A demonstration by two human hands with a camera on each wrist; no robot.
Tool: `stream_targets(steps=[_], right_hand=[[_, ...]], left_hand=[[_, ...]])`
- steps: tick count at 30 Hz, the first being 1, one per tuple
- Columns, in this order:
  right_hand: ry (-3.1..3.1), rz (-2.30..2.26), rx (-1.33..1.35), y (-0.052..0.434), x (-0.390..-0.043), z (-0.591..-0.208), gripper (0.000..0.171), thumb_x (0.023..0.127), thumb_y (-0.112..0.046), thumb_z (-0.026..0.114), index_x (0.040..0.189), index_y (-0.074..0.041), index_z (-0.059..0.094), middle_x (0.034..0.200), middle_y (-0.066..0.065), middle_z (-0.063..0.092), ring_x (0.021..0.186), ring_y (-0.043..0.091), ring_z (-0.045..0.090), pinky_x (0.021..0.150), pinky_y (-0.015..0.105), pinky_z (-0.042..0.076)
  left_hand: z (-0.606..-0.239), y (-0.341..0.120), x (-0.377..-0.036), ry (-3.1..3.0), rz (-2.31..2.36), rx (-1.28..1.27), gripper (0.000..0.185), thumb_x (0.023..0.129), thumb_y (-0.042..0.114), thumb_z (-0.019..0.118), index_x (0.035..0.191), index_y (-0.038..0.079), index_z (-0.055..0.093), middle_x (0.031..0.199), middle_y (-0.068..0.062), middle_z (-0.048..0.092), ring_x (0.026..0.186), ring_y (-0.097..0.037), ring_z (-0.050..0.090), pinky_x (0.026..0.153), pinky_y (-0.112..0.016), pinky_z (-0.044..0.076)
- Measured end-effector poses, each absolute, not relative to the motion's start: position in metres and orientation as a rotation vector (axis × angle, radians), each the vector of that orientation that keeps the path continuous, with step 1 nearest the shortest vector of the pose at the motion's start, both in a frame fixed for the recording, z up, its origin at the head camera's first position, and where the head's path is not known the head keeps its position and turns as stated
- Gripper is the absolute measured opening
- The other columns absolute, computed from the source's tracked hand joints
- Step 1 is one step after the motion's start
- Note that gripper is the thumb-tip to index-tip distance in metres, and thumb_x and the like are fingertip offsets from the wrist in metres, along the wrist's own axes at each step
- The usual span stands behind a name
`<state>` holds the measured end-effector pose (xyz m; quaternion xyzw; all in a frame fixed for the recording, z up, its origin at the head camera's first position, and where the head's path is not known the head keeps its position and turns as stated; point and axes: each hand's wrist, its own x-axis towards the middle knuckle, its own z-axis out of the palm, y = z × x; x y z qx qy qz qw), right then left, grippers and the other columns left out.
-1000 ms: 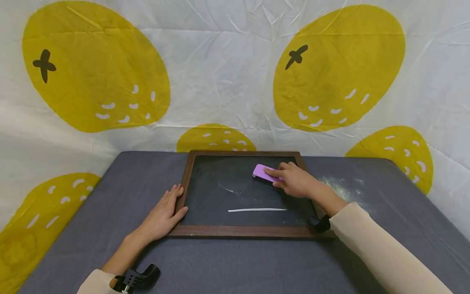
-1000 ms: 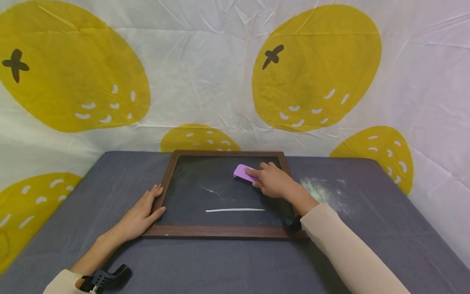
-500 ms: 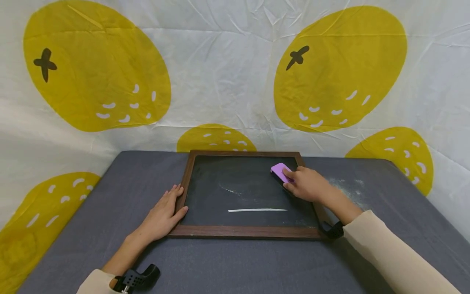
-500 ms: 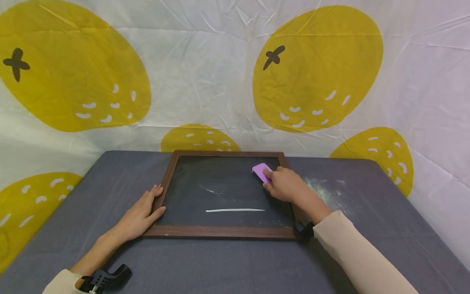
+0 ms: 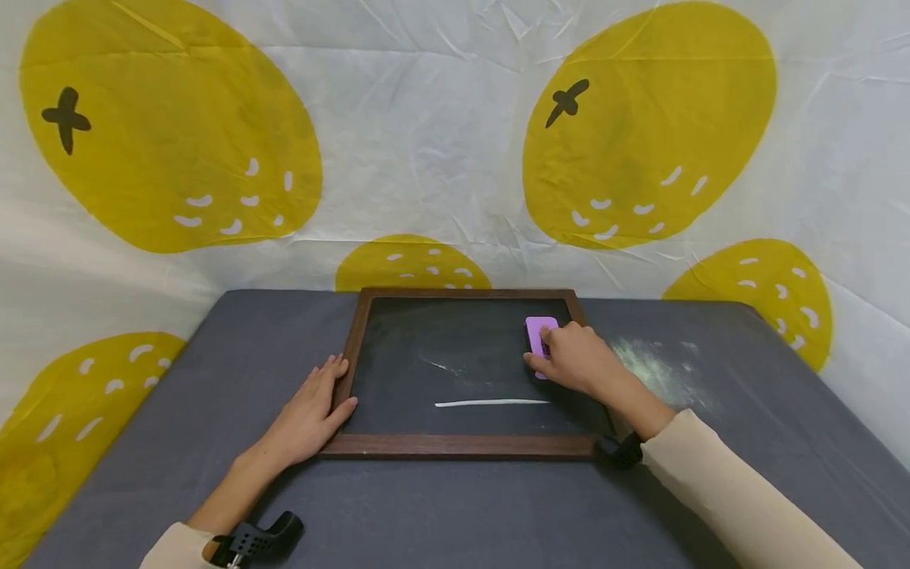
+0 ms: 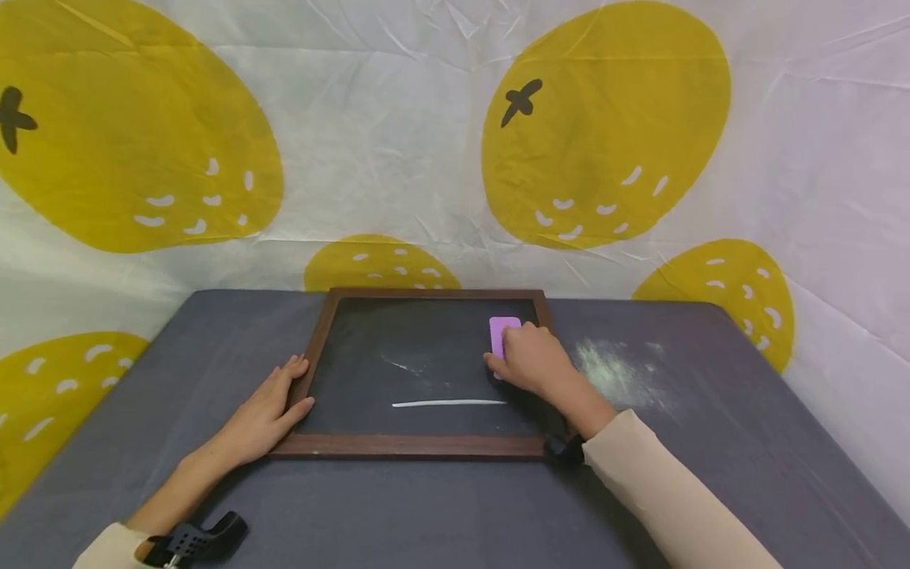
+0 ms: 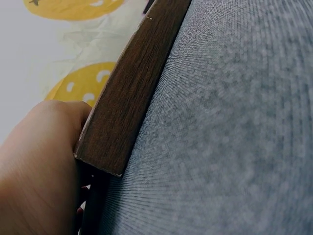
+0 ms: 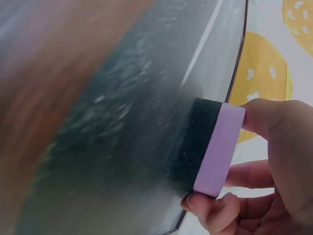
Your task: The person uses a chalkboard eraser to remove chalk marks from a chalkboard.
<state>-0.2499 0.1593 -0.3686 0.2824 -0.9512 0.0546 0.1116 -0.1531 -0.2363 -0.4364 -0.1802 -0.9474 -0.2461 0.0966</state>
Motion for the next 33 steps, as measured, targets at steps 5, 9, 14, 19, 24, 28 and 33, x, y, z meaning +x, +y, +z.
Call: stream_targets(steps=[5, 9, 14, 19, 24, 28, 33], right_hand=[[-2.819, 0.18, 0.792, 0.151, -0.252, -0.369, 0.039, 0.083, -0.036, 0.071, 0.062, -0.012, 0.049, 0.052, 0.001, 0.044, 0.045, 0.018, 0.045, 0.041, 0.031, 0.04], [-2.829, 0.197, 0.803, 0.14, -0.251, -0.368, 0.038, 0.084, -0.036, 0.07, 0.062, -0.012, 0.049, 0.052, 0.0, 0.045, 0.045, 0.017, 0.047, 0.041, 0.03, 0.039], [-2.83, 0.225, 0.808, 0.124, -0.251, -0.368, 0.038, 0.084, -0.036, 0.07, 0.063, -0.013, 0.05, 0.052, -0.001, 0.046, 0.047, 0.018, 0.048, 0.042, 0.031, 0.039], [-2.855, 0.24, 0.848, 0.104, -0.253, -0.369, 0.036, 0.085, -0.036, 0.069, 0.066, -0.012, 0.05, 0.054, 0.0, 0.047, 0.048, 0.018, 0.049, 0.043, 0.029, 0.039], [-2.845, 0.229, 0.949, 0.082, -0.256, -0.37, 0.031, 0.088, -0.036, 0.067, 0.077, -0.009, 0.058, 0.057, 0.001, 0.048, 0.053, 0.019, 0.051, 0.046, 0.03, 0.04], [-2.81, 0.199, 1.036, 0.07, -0.258, -0.37, 0.032, 0.09, -0.036, 0.064, 0.094, -0.005, 0.064, 0.061, 0.002, 0.05, 0.065, 0.023, 0.056, 0.056, 0.036, 0.046], [-2.786, 0.181, 1.099, 0.059, -0.256, -0.368, 0.039, 0.09, -0.035, 0.064, 0.113, -0.004, 0.065, 0.069, 0.005, 0.056, 0.074, 0.025, 0.058, 0.064, 0.039, 0.049]], left_hand=[[-0.438, -0.235, -0.154, -2.799, -0.726, -0.533, 0.063, 0.101, 0.029, 0.05, 0.145, -0.01, 0.027, 0.15, -0.026, 0.028, 0.14, -0.039, 0.02, 0.114, -0.051, 0.015], [-0.438, -0.234, -0.153, -2.773, -0.716, -0.546, 0.062, 0.1, 0.027, 0.052, 0.143, -0.011, 0.029, 0.147, -0.028, 0.032, 0.139, -0.041, 0.022, 0.112, -0.053, 0.017], [-0.437, -0.232, -0.153, -2.772, -0.708, -0.548, 0.062, 0.1, 0.026, 0.052, 0.143, -0.012, 0.029, 0.146, -0.029, 0.033, 0.138, -0.042, 0.023, 0.112, -0.055, 0.018], [-0.436, -0.233, -0.154, -2.801, -0.704, -0.542, 0.063, 0.1, 0.027, 0.051, 0.144, -0.011, 0.028, 0.148, -0.028, 0.031, 0.14, -0.04, 0.021, 0.113, -0.053, 0.016], [-0.433, -0.232, -0.153, -2.806, -0.713, -0.543, 0.062, 0.1, 0.026, 0.051, 0.144, -0.011, 0.028, 0.148, -0.027, 0.031, 0.14, -0.04, 0.021, 0.113, -0.053, 0.016], [-0.432, -0.233, -0.153, -2.809, -0.715, -0.542, 0.061, 0.101, 0.026, 0.05, 0.144, -0.01, 0.028, 0.148, -0.027, 0.03, 0.14, -0.039, 0.02, 0.113, -0.053, 0.016], [-0.433, -0.235, -0.153, -2.813, -0.711, -0.54, 0.062, 0.1, 0.028, 0.051, 0.144, -0.011, 0.028, 0.148, -0.028, 0.03, 0.14, -0.039, 0.02, 0.113, -0.052, 0.015]])
